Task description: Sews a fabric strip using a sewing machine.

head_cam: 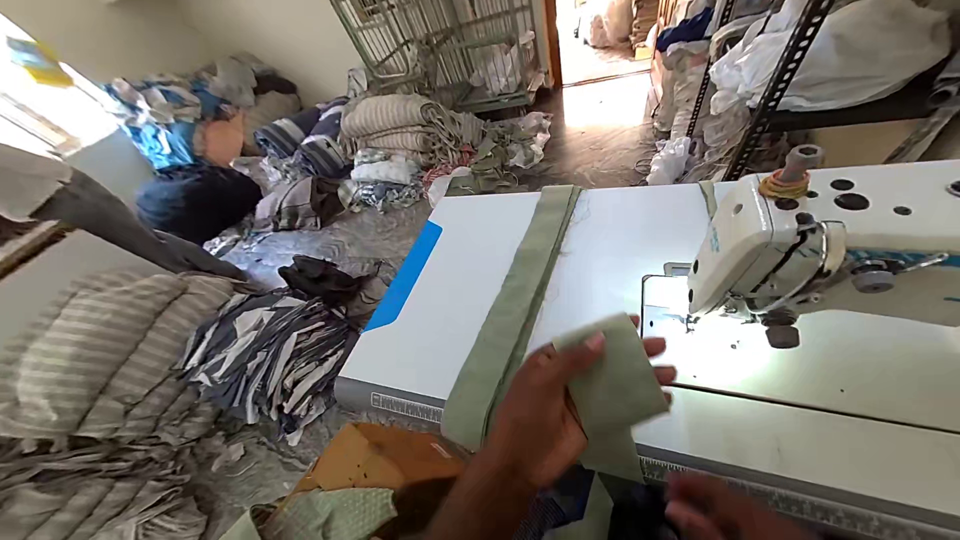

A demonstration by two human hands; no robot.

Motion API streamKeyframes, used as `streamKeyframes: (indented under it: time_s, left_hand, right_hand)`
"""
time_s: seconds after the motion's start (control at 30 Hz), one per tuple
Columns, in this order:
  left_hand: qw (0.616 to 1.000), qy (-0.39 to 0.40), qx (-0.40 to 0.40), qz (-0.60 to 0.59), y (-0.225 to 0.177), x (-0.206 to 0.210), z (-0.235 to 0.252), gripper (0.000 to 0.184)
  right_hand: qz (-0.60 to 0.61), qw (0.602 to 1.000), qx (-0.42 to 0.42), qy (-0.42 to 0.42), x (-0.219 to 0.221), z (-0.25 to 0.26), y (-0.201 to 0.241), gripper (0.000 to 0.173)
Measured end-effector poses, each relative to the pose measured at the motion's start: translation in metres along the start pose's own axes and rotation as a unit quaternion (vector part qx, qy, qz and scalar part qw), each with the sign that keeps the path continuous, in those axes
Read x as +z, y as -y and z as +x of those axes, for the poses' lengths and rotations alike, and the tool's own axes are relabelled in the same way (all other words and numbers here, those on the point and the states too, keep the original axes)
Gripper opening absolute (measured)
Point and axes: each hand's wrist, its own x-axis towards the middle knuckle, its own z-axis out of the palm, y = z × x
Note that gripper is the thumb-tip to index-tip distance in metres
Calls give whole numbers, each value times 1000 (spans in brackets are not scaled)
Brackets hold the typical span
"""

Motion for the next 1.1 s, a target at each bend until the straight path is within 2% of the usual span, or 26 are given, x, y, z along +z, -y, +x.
streamKeyframes:
  time_s: [0.03, 0.07, 0.1, 0.13, 0.2, 0.27, 0.33, 0.4, 0.43, 0.5, 0.53, 0.6, 0.67, 0.73, 0.77, 0.8, 0.87, 0.93, 1.0, 1.1]
  left_hand:
    - [1000, 5, -14, -27, 16, 1, -5, 44]
    - [999, 5, -23, -46, 27, 2, -8, 43]
    - [998, -1, -21, -54, 35, 2, -8, 41]
    - [999, -11, -10, -48, 38, 1, -7, 40]
    - [998, -52, 20, -26, 31, -5, 0, 37]
    - [991, -121, 40, -28, 21, -13, 8, 32]
    - [986, -156, 46, -27, 22, -18, 9, 29]
    - [986, -160, 38, -15, 31, -16, 7, 30]
    - [987, -155, 36, -2, 37, -12, 5, 30]
    - [989, -141, 28, 28, 50, 1, -2, 32]
    - [991, -127, 21, 40, 56, 7, -6, 35]
    - [991, -104, 25, 83, 65, 15, -13, 36]
    - [961, -127, 77, 234, 69, 15, -17, 30]
    - [890, -164, 159, 394, 66, 9, -19, 25]
    - [873, -163, 178, 424, 60, 6, -20, 20]
    - [878, -148, 177, 419, 54, 4, -21, 17]
    - [917, -96, 166, 350, 43, 6, -25, 15]
    - [936, -48, 184, 295, 36, 9, -29, 15]
    - [935, 10, 229, 270, 28, 13, -33, 18]
    - [909, 57, 292, 292, 19, 20, -38, 21]
  right_hand:
    - [20, 995, -41, -92, -6, 7, 7, 52]
    - [45, 985, -77, -147, -10, 18, 9, 58]
    - [77, 976, -103, -176, -7, 28, 6, 56]
    - [111, 971, -110, -182, -1, 35, 4, 45]
    - [170, 976, -82, -107, 11, 33, 7, 28]
    - [174, 984, -38, -18, 17, 22, 10, 28]
    - [122, 992, -13, 26, 21, 21, 2, 33]
    - [97, 995, -18, -10, 19, 31, -6, 42]
    - [119, 990, -37, -67, 17, 39, -7, 45]
    - [178, 974, -63, -125, 0, 55, 1, 50]
    - [200, 969, -62, -134, -11, 60, 11, 49]
    - [208, 966, -47, -147, -31, 68, 29, 34]
    - [159, 974, -45, -156, -43, 69, 38, 19]
    - [93, 981, -40, -163, -48, 64, 39, 17]
    - [72, 982, -42, -171, -50, 60, 39, 17]
    - [59, 981, -49, -179, -53, 57, 39, 18]
    - [59, 977, -78, -187, -61, 51, 41, 21]
    - [101, 968, -131, -187, -69, 47, 44, 19]
    - [161, 952, -196, -173, -77, 45, 46, 16]
    - [218, 923, -263, -178, -79, 46, 47, 15]
